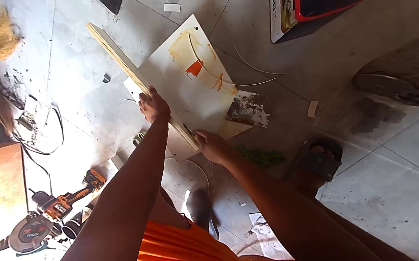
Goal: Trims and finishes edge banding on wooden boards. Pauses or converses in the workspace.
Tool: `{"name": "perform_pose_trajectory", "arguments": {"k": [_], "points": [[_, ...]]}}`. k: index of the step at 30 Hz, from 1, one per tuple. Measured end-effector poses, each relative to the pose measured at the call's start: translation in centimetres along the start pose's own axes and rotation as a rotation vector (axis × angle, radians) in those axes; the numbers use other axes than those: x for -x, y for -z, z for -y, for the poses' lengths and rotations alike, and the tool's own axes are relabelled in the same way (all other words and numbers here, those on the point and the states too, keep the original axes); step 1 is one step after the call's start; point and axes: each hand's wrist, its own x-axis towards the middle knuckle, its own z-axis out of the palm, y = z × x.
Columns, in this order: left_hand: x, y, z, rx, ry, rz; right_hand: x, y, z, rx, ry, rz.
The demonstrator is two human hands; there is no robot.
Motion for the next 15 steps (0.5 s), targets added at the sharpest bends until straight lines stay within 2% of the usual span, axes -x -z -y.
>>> {"name": "perform_pose_trajectory", "arguments": {"k": [3, 8, 11, 15], "points": [[0.0, 0.1, -0.1, 0.001, 0.001, -0.004, 2.3, 1.0, -0.6, 0.015, -0.073, 0.084], [0.0, 0.1, 0.1, 0.002, -0.003, -0.010, -0.8, 0.9, 3.1, 0.002, 0.048, -0.054], [0.2, 0.1, 0.0, 0.005, 0.006, 0.004, 0.5, -0.1, 0.6, 0.007, 0.006, -0.009], [0.1, 0.4, -0.2, -0.006, -0.001, 0.001, 4.1, 0.7, -2.3, 0.023, -0.120, 0.107]]}}
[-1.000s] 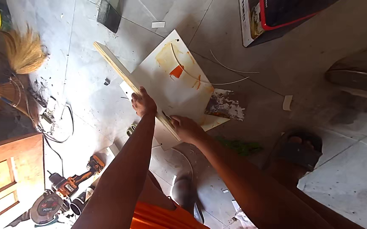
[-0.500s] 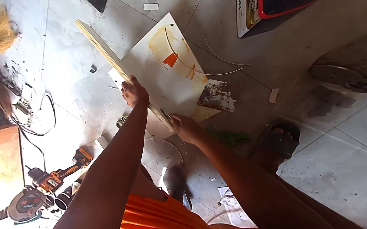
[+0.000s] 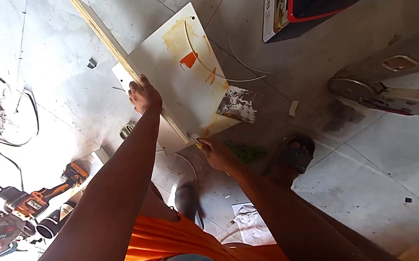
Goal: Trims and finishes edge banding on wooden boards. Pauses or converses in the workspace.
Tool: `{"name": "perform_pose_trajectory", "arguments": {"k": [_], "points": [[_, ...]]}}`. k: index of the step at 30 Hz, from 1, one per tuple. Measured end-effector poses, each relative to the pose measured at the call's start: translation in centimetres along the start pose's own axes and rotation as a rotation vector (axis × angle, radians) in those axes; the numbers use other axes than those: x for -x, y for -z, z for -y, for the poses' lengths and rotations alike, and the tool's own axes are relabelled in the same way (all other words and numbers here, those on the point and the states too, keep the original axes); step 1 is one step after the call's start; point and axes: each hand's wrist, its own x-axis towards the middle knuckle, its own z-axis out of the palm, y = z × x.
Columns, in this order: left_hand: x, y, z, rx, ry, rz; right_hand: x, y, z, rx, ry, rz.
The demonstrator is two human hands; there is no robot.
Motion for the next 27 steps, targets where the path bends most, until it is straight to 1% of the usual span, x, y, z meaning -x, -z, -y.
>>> {"name": "perform_pose_trajectory", "arguments": {"k": [2, 5, 6, 8, 10, 12, 20, 25, 27], "points": [[0.1, -0.1, -0.1, -0.002, -0.009, -0.004, -0.1, 0.7, 1.3, -0.008, 0.038, -0.038], [0.0, -0.1, 0.0, 0.008, -0.006, -0.010, -2.2, 0.5, 4.1, -0.030, 0.161, -0.133], [0.0, -0.1, -0.1, 0.010, -0.003, -0.005, -2.8, 0.1, 4.1, -0.033, 0.167, -0.155], [0.0, -0.2, -0.1, 0.010, -0.005, 0.005, -2.4, -0.7, 2.3, -0.019, 0.134, -0.137], [-0.1, -0.1, 0.0, 0.018, -0.005, 0.007, -0.6, -1.0, -0.3, 0.002, 0.055, -0.058], [-0.1, 0.1, 0.0, 0.016, -0.005, 0.010, 1.2, -0.9, -1.6, -0.011, -0.013, 0.012], [0.0, 0.0, -0.1, 0.024, 0.005, 0.007, 2.0, 0.9, -0.1, -0.010, -0.009, -0.003], [-0.2, 0.0, 0.0, 0.011, 0.005, 0.003, -0.4, -0.4, 0.9, -0.036, 0.084, -0.068], [-0.2, 0.0, 0.0, 0.014, 0.004, 0.000, -1.1, -1.0, 0.4, -0.037, 0.070, -0.081]]}}
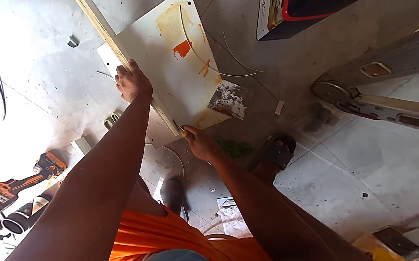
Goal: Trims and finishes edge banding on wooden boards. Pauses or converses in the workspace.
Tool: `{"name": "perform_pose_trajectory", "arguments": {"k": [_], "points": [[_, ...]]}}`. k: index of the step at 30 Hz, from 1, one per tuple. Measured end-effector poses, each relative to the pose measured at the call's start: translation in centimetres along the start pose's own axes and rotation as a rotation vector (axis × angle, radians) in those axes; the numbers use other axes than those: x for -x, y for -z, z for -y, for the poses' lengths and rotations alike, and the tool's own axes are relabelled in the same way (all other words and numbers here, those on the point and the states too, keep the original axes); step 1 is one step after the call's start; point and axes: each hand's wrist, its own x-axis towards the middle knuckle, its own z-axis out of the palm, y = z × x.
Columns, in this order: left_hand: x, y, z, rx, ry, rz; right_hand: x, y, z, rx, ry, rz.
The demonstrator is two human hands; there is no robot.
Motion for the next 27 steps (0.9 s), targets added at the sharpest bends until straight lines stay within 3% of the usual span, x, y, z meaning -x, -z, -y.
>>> {"name": "perform_pose_trajectory", "arguments": {"k": [5, 11, 16, 21, 24, 27], "points": [[0.2, 0.2, 0.1, -0.006, 0.003, -0.001, 3.0, -0.6, -2.7, 0.001, -0.086, 0.063], [0.1, 0.1, -0.1, -0.009, -0.001, 0.000, 0.3, 0.0, 1.3, -0.033, -0.006, -0.018], [0.0, 0.2, 0.0, -0.013, 0.006, 0.018, 2.9, -0.9, -3.0, -0.035, -0.117, 0.048], [0.1, 0.2, -0.3, -0.004, 0.023, 0.011, 1.8, -0.1, 0.5, -0.023, -0.071, -0.036], [0.1, 0.1, -0.2, -0.002, 0.029, 0.012, 1.7, -1.3, -1.7, -0.008, -0.054, -0.015], [0.0, 0.3, -0.2, -0.007, 0.034, 0.023, 4.4, 0.3, -2.9, 0.017, -0.154, 0.000]]}}
